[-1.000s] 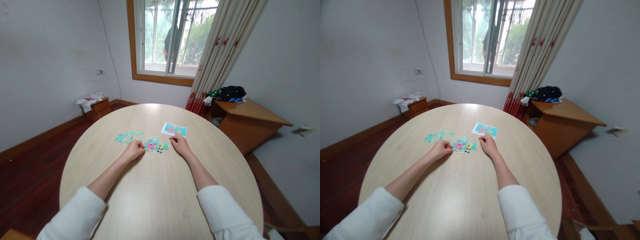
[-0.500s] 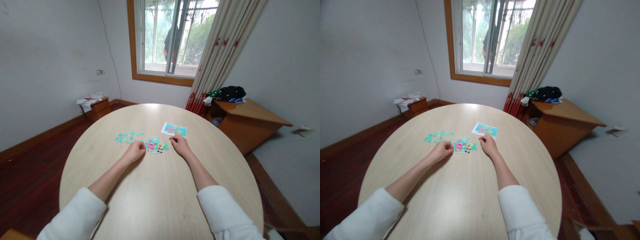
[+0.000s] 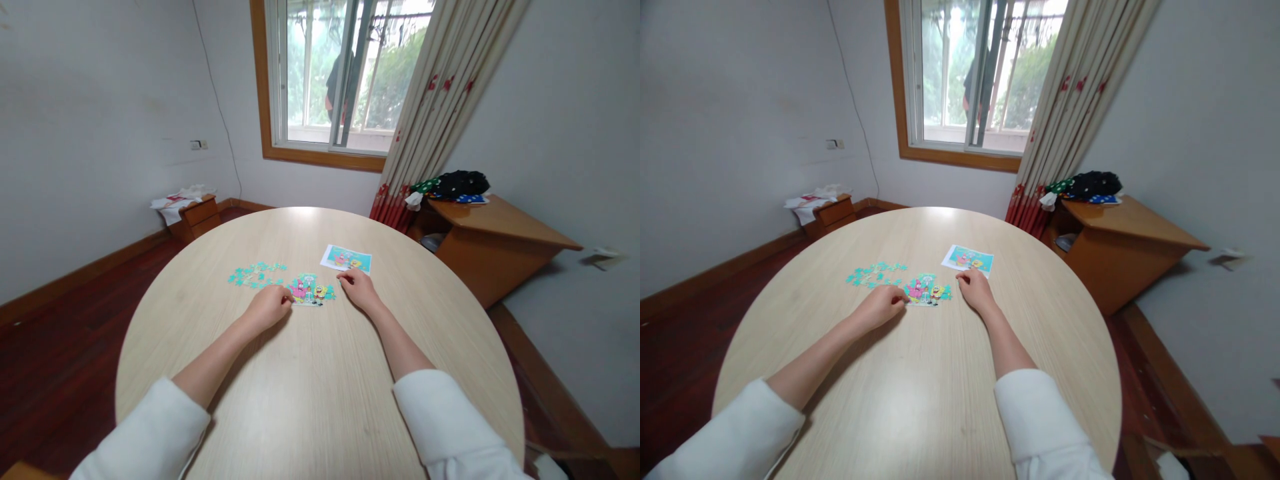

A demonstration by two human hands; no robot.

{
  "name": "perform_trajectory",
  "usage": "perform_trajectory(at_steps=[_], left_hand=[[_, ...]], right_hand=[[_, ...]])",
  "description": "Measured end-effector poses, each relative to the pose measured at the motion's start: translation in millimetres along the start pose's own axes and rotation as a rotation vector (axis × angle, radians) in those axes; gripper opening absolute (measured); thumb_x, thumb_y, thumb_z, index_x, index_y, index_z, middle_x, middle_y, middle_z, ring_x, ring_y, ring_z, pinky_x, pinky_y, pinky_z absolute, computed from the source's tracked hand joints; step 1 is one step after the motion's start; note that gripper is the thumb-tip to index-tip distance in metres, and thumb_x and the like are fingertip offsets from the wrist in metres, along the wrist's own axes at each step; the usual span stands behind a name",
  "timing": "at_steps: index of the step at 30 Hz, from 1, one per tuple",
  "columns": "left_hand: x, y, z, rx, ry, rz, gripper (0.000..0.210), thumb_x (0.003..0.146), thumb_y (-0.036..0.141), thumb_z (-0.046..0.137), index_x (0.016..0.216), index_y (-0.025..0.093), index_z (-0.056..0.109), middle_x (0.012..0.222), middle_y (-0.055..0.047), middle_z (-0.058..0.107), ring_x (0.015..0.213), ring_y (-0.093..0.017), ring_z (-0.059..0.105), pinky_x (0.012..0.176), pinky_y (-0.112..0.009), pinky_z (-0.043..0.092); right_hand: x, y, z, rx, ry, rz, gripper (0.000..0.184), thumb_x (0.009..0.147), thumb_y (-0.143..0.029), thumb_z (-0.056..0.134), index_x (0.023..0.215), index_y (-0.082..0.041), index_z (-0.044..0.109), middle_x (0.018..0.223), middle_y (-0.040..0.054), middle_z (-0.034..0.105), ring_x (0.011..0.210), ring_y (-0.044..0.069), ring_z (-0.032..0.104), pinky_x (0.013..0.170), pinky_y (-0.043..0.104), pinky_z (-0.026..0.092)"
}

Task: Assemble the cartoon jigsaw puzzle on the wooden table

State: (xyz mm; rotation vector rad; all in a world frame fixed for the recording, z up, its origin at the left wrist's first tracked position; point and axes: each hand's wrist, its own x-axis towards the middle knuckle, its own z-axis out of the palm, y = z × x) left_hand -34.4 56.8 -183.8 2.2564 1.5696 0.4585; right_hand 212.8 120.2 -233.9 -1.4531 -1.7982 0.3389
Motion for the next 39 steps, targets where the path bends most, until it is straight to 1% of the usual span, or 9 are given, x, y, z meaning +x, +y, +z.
perform_trajectory(at_steps=[6,12,14,17,19,25,31,37,39], left_hand=[[0.1,-0.1,1.4,0.006,0.016,-0.037,0.026,0.069,0.006,0.048,0.077,0.014,0.071,0.074,-0.007,0.068,0.067,-0.017,0.057,0.061,-0.025,0.035],[1.4,-4.5,-3.8,-0.019,0.17,-0.08,0.023,0.074,0.012,0.046,0.077,0.014,0.069,0.069,-0.006,0.067,0.064,-0.016,0.055,0.059,-0.024,0.034],[1.6,-5.7,-5.9,-0.02,0.152,-0.084,0.025,0.075,0.012,0.045,0.075,0.015,0.069,0.07,-0.007,0.067,0.064,-0.016,0.056,0.059,-0.024,0.034],[1.9,-6.6,-6.8,0.019,0.06,-0.079,0.026,0.074,0.011,0.044,0.071,0.014,0.069,0.069,-0.007,0.067,0.063,-0.016,0.056,0.058,-0.024,0.032],[1.9,-6.7,-6.5,0.051,0.025,-0.077,0.026,0.074,0.012,0.043,0.07,0.014,0.069,0.068,-0.007,0.066,0.062,-0.016,0.056,0.057,-0.024,0.031],[0.6,-4.1,-8.3,0.045,0.077,-0.069,0.028,0.076,0.013,0.041,0.073,0.014,0.07,0.073,-0.008,0.068,0.066,-0.016,0.057,0.06,-0.024,0.033],[0.7,-4.0,-9.0,0.102,-0.039,-0.015,0.028,0.076,0.014,0.042,0.073,0.014,0.07,0.072,-0.009,0.068,0.063,-0.016,0.055,0.058,-0.025,0.031],[-0.1,-1.9,-10.1,0.106,0.023,0.003,0.03,0.077,0.015,0.04,0.074,0.014,0.07,0.07,-0.008,0.067,0.062,-0.015,0.054,0.059,-0.025,0.032],[-0.4,-1.1,-10.4,0.102,-0.003,0.013,0.03,0.077,0.015,0.04,0.073,0.014,0.07,0.069,-0.008,0.067,0.061,-0.015,0.054,0.059,-0.025,0.032]], right_hand=[[0.2,-0.2,-0.3,0.004,0.002,0.0,0.019,0.076,-0.017,0.052,0.077,-0.018,0.071,0.081,0.005,0.065,0.076,0.017,0.058,0.076,0.032,0.046],[-0.2,-0.4,-0.1,-0.002,0.013,-0.009,0.019,0.076,-0.018,0.052,0.075,-0.02,0.07,0.08,0.004,0.065,0.076,0.016,0.058,0.075,0.031,0.045],[-0.5,-0.8,-0.3,-0.004,0.014,-0.005,0.019,0.076,-0.018,0.052,0.075,-0.02,0.07,0.08,0.0042,0.065,0.076,0.016,0.058,0.076,0.031,0.045],[-0.8,-1.5,-1.0,-0.001,0.007,0.001,0.019,0.076,-0.018,0.051,0.076,-0.019,0.07,0.081,0.0049,0.065,0.076,0.017,0.058,0.076,0.031,0.045],[-0.9,-1.9,-1.4,-0.001,0.0,0.004,0.02,0.076,-0.017,0.051,0.077,-0.019,0.07,0.081,0.0048,0.064,0.076,0.016,0.058,0.076,0.031,0.045],[-0.7,-2.7,-1.7,-0.014,-0.011,0.006,0.02,0.077,-0.017,0.05,0.077,-0.018,0.07,0.082,0.0052,0.064,0.078,0.017,0.058,0.077,0.032,0.045],[-0.3,-3.7,-2.0,-0.013,-0.011,0.012,0.019,0.076,-0.017,0.051,0.077,-0.018,0.07,0.081,0.005,0.064,0.076,0.016,0.058,0.076,0.031,0.045],[-0.1,-2.8,-1.6,-0.013,-0.008,0.007,0.02,0.076,-0.016,0.051,0.076,-0.018,0.071,0.081,0.0051,0.065,0.076,0.016,0.058,0.076,0.031,0.045],[0.0,-1.8,-1.1,-0.011,0.001,0.003,0.019,0.076,-0.016,0.051,0.076,-0.018,0.071,0.08,0.0049,0.065,0.076,0.016,0.058,0.076,0.031,0.045]])
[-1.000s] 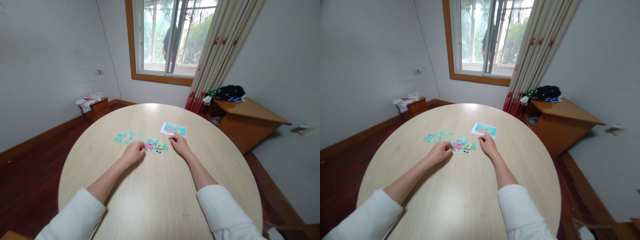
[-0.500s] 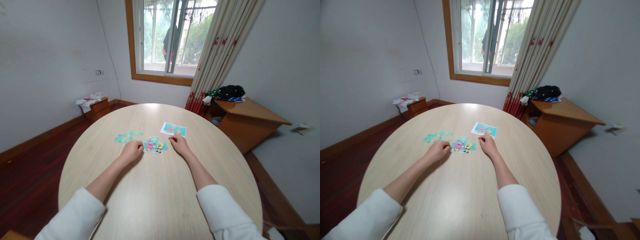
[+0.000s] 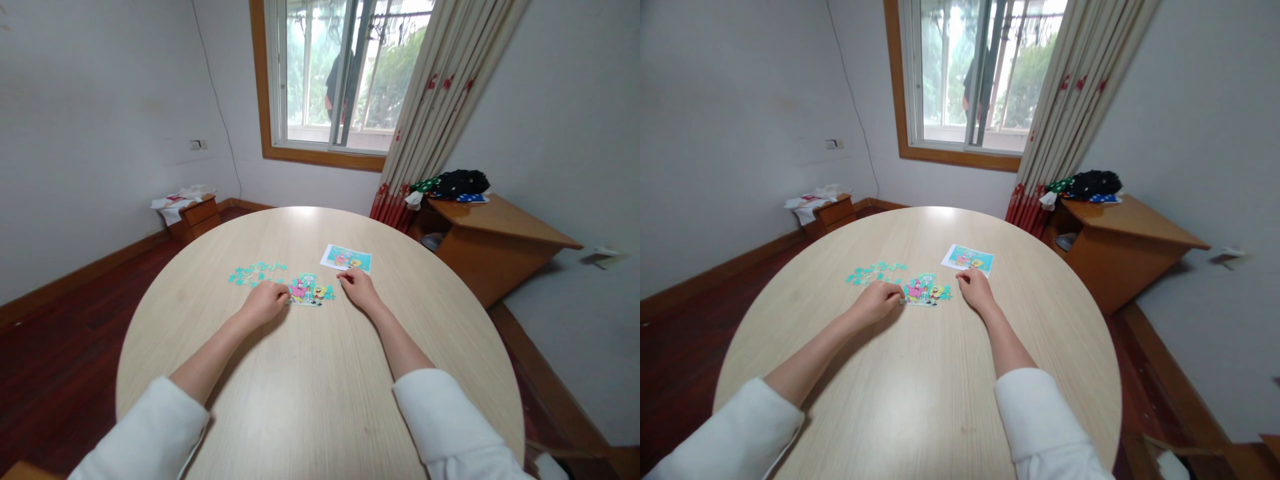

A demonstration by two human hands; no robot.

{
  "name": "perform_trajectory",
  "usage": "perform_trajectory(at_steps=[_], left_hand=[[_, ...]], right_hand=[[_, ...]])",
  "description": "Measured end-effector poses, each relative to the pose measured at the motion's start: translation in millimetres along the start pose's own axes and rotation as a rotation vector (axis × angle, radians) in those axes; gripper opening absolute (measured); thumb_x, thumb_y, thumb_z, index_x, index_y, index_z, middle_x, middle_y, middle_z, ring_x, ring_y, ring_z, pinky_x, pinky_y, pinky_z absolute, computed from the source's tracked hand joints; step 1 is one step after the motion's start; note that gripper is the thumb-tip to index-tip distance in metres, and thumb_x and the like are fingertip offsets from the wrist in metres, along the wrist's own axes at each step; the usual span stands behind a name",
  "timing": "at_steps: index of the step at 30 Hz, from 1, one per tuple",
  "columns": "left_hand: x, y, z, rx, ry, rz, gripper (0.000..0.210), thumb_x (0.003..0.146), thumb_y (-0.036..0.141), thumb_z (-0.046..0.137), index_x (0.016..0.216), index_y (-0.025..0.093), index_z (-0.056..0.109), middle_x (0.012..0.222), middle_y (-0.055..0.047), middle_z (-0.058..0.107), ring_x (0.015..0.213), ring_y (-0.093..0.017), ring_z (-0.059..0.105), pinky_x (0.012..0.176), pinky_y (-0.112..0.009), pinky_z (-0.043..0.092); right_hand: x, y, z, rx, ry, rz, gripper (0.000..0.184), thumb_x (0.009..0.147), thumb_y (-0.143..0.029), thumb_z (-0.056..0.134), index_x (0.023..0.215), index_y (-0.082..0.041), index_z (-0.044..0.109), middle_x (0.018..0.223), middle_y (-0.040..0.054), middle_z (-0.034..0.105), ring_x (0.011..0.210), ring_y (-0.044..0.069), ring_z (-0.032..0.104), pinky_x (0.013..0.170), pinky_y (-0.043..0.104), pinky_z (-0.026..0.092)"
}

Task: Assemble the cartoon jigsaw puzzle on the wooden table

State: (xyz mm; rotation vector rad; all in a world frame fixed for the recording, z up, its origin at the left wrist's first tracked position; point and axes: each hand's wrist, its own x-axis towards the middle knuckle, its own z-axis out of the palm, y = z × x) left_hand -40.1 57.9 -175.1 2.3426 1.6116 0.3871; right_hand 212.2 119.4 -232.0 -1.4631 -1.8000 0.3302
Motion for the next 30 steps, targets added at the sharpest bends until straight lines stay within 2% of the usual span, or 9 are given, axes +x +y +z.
perform_trajectory(at_steps=[4,8,14,18,22,27,30], left_hand=[[0.4,-0.7,1.3,0.005,-0.07,0.012,0.029,0.077,0.015,0.042,0.07,0.014,0.07,0.071,-0.009,0.068,0.062,-0.016,0.055,0.06,-0.025,0.033],[1.3,-3.0,3.1,0.0,-0.041,0.008,0.03,0.077,0.017,0.041,0.072,0.015,0.071,0.072,-0.008,0.069,0.063,-0.016,0.056,0.06,-0.025,0.035],[5.2,-15.4,5.5,-0.097,0.153,-0.076,0.031,0.076,0.016,0.041,0.077,0.015,0.072,0.075,-0.008,0.071,0.069,-0.018,0.06,0.066,-0.026,0.039],[10.5,-40.3,5.5,-0.115,0.362,-0.196,0.033,0.077,0.018,0.04,0.084,0.015,0.072,0.078,-0.007,0.07,0.072,-0.018,0.061,0.069,-0.027,0.041],[12.3,-69.8,-0.9,-0.11,0.512,-0.362,0.034,0.076,0.02,0.042,0.094,0.014,0.07,0.076,-0.006,0.069,0.07,-0.019,0.061,0.067,-0.027,0.041],[10.3,-91.8,-8.6,-0.072,0.581,-0.457,0.034,0.074,0.019,0.046,0.099,0.013,0.068,0.075,-0.006,0.067,0.074,-0.02,0.062,0.072,-0.027,0.043],[11.5,-99.1,-7.3,-0.06,0.582,-0.465,0.035,0.075,0.018,0.045,0.101,0.012,0.067,0.085,-0.008,0.069,0.081,-0.021,0.063,0.078,-0.029,0.044]], right_hand=[[0.1,1.5,0.9,0.013,0.003,-0.006,0.019,0.075,-0.016,0.052,0.075,-0.019,0.07,0.08,0.0043,0.065,0.076,0.016,0.058,0.075,0.03,0.045],[-0.1,1.5,0.9,-0.001,0.0,-0.007,0.019,0.076,-0.017,0.051,0.076,-0.018,0.071,0.081,0.0051,0.065,0.077,0.017,0.058,0.077,0.031,0.045],[0.2,2.3,0.5,0.004,-0.014,0.008,0.019,0.076,-0.017,0.052,0.078,-0.017,0.071,0.084,0.0064,0.065,0.079,0.017,0.059,0.077,0.032,0.045],[-0.3,3.7,1.1,0.009,-0.003,-0.003,0.019,0.076,-0.017,0.052,0.077,-0.018,0.071,0.082,0.006,0.065,0.077,0.017,0.059,0.077,0.032,0.045],[-0.9,4.2,1.7,0.025,0.007,-0.004,0.019,0.076,-0.017,0.051,0.076,-0.018,0.071,0.08,0.005,0.065,0.076,0.017,0.059,0.076,0.031,0.046],[-0.8,2.9,0.1,0.017,-0.01,-0.002,0.02,0.075,-0.015,0.051,0.078,-0.018,0.07,0.082,0.0056,0.065,0.08,0.017,0.059,0.079,0.032,0.045],[-1.0,2.0,-0.8,0.011,-0.008,-0.007,0.02,0.075,-0.015,0.051,0.078,-0.018,0.07,0.082,0.0055,0.065,0.082,0.018,0.06,0.081,0.032,0.045]])
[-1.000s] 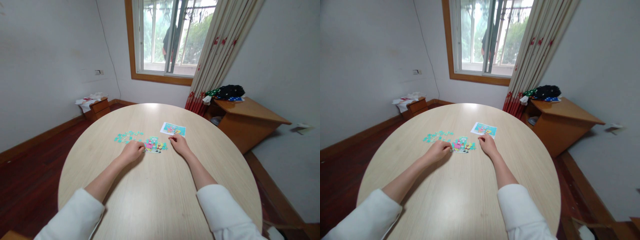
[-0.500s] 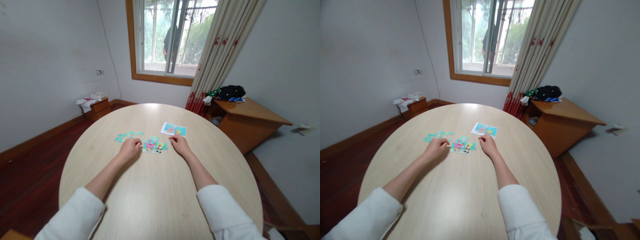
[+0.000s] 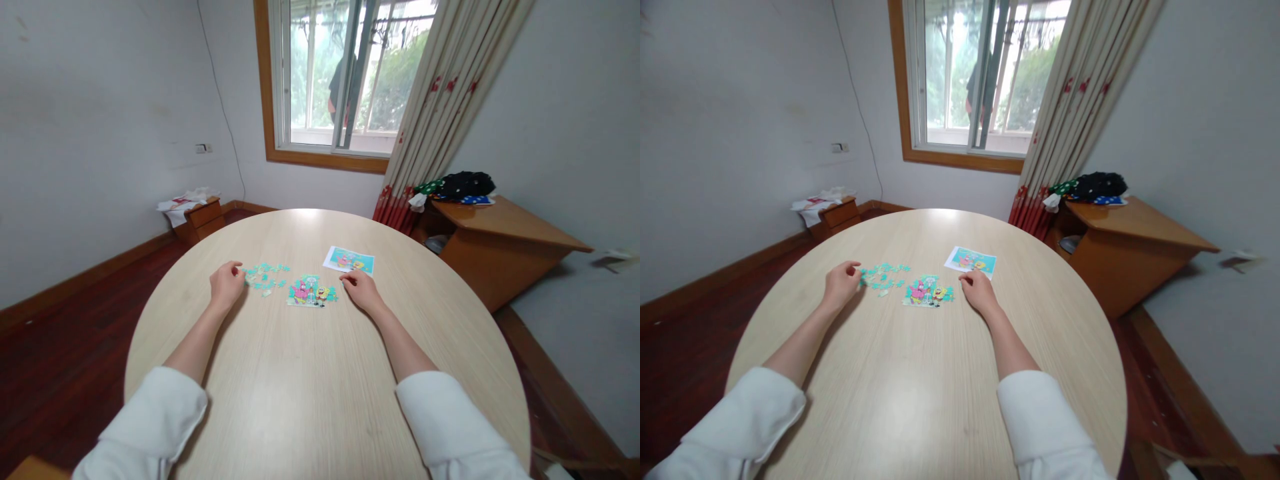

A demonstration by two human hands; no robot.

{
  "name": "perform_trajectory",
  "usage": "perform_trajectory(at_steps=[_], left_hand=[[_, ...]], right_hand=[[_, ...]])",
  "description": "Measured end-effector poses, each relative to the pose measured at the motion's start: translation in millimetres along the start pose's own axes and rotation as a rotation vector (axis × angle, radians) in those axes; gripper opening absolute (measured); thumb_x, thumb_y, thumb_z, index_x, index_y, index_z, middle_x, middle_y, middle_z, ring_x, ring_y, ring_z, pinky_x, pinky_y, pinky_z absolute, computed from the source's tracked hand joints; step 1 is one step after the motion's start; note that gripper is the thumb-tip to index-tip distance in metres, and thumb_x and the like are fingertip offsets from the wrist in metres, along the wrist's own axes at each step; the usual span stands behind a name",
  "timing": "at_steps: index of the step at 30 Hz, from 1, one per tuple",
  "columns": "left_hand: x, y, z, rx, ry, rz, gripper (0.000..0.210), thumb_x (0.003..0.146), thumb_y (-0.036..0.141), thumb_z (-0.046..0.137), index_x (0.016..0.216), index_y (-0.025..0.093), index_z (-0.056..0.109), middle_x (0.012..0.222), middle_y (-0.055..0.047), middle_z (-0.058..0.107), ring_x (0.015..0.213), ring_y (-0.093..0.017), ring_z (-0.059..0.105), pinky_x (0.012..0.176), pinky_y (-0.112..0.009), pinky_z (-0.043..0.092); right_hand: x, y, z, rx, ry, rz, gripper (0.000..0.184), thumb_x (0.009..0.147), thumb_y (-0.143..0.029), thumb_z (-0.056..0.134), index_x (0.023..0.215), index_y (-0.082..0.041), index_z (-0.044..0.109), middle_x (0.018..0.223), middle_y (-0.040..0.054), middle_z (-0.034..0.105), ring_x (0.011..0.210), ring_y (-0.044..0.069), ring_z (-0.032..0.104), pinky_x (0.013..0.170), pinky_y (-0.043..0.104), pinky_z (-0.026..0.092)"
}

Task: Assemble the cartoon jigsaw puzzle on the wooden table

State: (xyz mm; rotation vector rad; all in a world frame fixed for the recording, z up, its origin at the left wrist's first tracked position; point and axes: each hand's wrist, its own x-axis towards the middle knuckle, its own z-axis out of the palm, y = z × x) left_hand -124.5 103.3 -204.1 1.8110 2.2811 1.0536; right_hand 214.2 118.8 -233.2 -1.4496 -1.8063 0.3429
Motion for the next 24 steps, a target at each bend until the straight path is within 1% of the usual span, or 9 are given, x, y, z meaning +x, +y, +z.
perform_trajectory(at_steps=[4,7,11,13,16,22,24], left_hand=[[3.1,-5.4,5.3,0.024,-0.058,0.026,0.037,0.076,0.012,0.042,0.105,0.011,0.066,0.104,-0.012,0.068,0.094,-0.022,0.062,0.086,-0.03,0.044],[3.6,-6.4,5.3,0.087,-0.098,0.005,0.039,0.076,0.01,0.041,0.106,0.012,0.066,0.109,-0.013,0.067,0.101,-0.024,0.061,0.09,-0.033,0.042],[2.4,-5.5,2.2,0.16,-0.161,-0.034,0.039,0.077,0.014,0.042,0.107,0.018,0.067,0.112,-0.011,0.066,0.11,-0.028,0.057,0.093,-0.041,0.038],[2.1,-5.5,1.9,0.166,-0.189,-0.026,0.038,0.077,0.017,0.044,0.106,0.02,0.067,0.112,-0.011,0.067,0.11,-0.03,0.056,0.092,-0.044,0.037],[2.5,-6.6,3.6,0.145,-0.195,-0.01,0.037,0.074,0.017,0.046,0.103,0.021,0.068,0.107,-0.011,0.069,0.106,-0.03,0.058,0.09,-0.044,0.037],[3.1,-6.8,5.5,0.109,-0.185,-0.014,0.036,0.072,0.014,0.046,0.1,0.021,0.069,0.101,-0.008,0.071,0.1,-0.027,0.061,0.089,-0.04,0.038],[3.3,-6.1,5.0,0.101,-0.199,-0.007,0.037,0.072,0.012,0.045,0.1,0.02,0.069,0.099,-0.008,0.071,0.097,-0.025,0.062,0.087,-0.036,0.04]], right_hand=[[-0.3,-0.3,0.2,0.005,0.001,0.006,0.02,0.075,-0.015,0.05,0.078,-0.018,0.07,0.082,0.0051,0.065,0.082,0.017,0.06,0.08,0.032,0.045],[-0.3,-0.5,0.3,0.007,-0.001,0.013,0.02,0.075,-0.014,0.051,0.078,-0.018,0.07,0.082,0.0051,0.065,0.081,0.017,0.06,0.08,0.032,0.045],[-0.1,-0.9,0.1,0.011,-0.002,0.014,0.02,0.075,-0.014,0.051,0.077,-0.018,0.071,0.082,0.0057,0.066,0.08,0.018,0.06,0.079,0.032,0.046],[-0.1,-0.4,0.2,0.014,0.004,0.004,0.02,0.075,-0.014,0.051,0.077,-0.019,0.07,0.081,0.0052,0.066,0.08,0.017,0.06,0.079,0.032,0.046],[0.3,0.9,0.8,0.014,0.014,-0.013,0.02,0.074,-0.015,0.051,0.076,-0.02,0.07,0.08,0.0042,0.066,0.08,0.017,0.059,0.079,0.032,0.046],[0.2,-0.1,-0.1,0.006,-0.004,0.003,0.02,0.075,-0.016,0.051,0.077,-0.018,0.07,0.081,0.0051,0.065,0.078,0.017,0.059,0.077,0.032,0.045],[-0.1,-1.6,-1.0,0.004,-0.014,0.018,0.02,0.075,-0.016,0.051,0.079,-0.017,0.071,0.082,0.0057,0.065,0.079,0.017,0.059,0.077,0.032,0.045]])
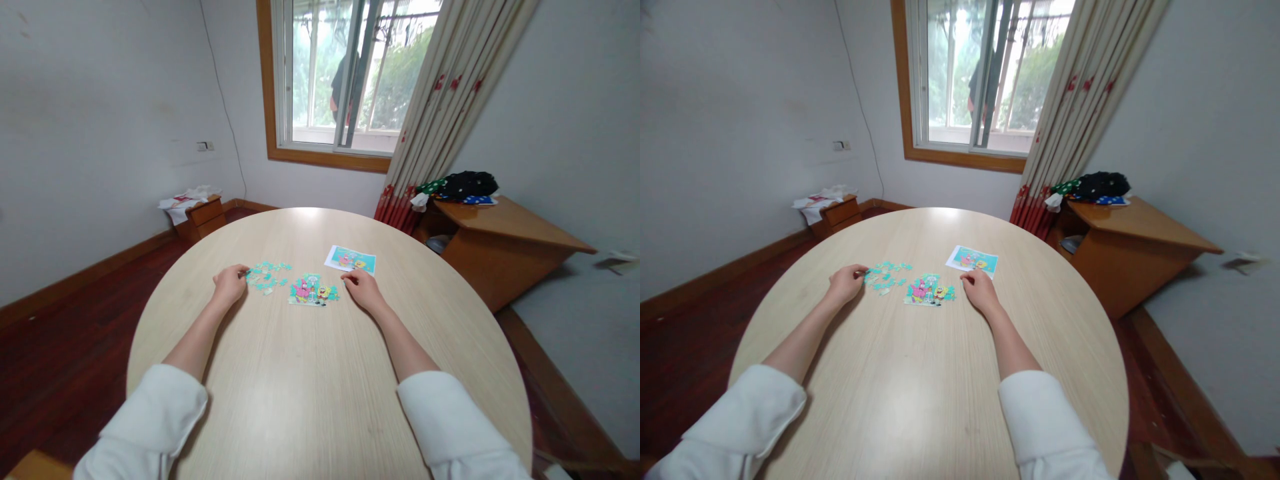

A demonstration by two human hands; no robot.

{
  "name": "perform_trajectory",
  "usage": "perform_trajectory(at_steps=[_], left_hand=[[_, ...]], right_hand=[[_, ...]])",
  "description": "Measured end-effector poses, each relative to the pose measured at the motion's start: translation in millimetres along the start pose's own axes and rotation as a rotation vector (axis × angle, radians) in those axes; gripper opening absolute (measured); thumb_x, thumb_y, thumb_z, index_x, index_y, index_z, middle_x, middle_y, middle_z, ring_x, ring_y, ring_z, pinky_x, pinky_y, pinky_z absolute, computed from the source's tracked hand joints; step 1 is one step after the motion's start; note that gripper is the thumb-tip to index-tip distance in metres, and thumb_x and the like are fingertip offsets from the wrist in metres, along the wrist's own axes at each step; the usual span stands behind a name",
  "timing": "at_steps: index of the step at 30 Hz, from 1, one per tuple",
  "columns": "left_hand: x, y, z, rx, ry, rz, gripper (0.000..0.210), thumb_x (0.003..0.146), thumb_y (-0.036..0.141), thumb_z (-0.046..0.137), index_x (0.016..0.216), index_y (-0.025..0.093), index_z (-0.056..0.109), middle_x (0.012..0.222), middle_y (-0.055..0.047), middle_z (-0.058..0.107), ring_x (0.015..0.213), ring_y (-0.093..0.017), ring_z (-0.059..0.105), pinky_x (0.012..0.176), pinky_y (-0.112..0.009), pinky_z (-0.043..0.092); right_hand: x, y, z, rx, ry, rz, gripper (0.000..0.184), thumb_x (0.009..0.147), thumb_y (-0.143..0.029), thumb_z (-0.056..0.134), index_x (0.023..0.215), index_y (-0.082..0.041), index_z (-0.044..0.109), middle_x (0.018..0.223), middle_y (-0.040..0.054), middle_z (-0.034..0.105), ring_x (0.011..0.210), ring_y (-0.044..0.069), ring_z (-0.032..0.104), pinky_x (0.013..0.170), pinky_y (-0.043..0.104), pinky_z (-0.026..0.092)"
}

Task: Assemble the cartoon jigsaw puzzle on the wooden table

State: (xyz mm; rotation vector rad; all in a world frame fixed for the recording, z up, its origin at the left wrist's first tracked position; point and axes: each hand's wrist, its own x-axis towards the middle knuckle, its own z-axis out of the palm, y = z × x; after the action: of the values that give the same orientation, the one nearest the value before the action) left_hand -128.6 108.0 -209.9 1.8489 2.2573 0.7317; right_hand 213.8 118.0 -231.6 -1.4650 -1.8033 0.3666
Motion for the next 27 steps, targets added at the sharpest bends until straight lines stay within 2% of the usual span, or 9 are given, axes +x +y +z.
perform_trajectory(at_steps=[3,6,14,22,27], left_hand=[[0.5,0.4,-0.6,-0.024,-0.028,0.034,0.041,0.07,0.008,0.044,0.101,0.017,0.069,0.101,-0.007,0.071,0.094,-0.021,0.064,0.083,-0.027,0.044],[1.1,-0.3,-0.1,-0.042,-0.033,0.061,0.042,0.07,0.006,0.042,0.101,0.014,0.068,0.103,-0.008,0.07,0.092,-0.019,0.064,0.082,-0.023,0.045],[3.3,-4.8,5.2,-0.093,-0.024,0.081,0.041,0.07,0.007,0.042,0.102,0.014,0.067,0.099,-0.008,0.071,0.087,-0.018,0.065,0.08,-0.024,0.046],[1.1,-2.4,5.8,-0.115,0.009,0.07,0.032,0.079,0.026,0.044,0.097,0.016,0.069,0.091,-0.008,0.071,0.082,-0.019,0.064,0.075,-0.026,0.046],[-1.9,0.7,2.4,-0.1,-0.004,0.09,0.032,0.079,0.029,0.044,0.09,0.015,0.07,0.085,-0.009,0.071,0.079,-0.02,0.063,0.07,-0.026,0.043]], right_hand=[[-0.4,-1.3,-0.5,0.002,-0.008,0.016,0.02,0.076,-0.016,0.051,0.08,-0.016,0.071,0.083,0.006,0.066,0.08,0.017,0.059,0.078,0.032,0.045],[-0.4,-0.8,0.0,0.004,0.0,0.008,0.02,0.076,-0.016,0.051,0.079,-0.017,0.071,0.083,0.0059,0.066,0.08,0.017,0.06,0.078,0.032,0.045],[0.5,3.0,1.8,0.014,0.023,-0.02,0.019,0.074,-0.015,0.051,0.076,-0.019,0.07,0.08,0.0043,0.066,0.08,0.017,0.06,0.079,0.032,0.046],[0.8,1.9,1.1,0.014,0.011,-0.013,0.02,0.074,-0.016,0.051,0.076,-0.019,0.07,0.081,0.0048,0.066,0.078,0.017,0.059,0.077,0.033,0.046],[0.4,0.4,0.3,0.003,0.005,-0.009,0.02,0.074,-0.015,0.051,0.077,-0.018,0.07,0.081,0.0052,0.066,0.08,0.017,0.059,0.079,0.032,0.045]])
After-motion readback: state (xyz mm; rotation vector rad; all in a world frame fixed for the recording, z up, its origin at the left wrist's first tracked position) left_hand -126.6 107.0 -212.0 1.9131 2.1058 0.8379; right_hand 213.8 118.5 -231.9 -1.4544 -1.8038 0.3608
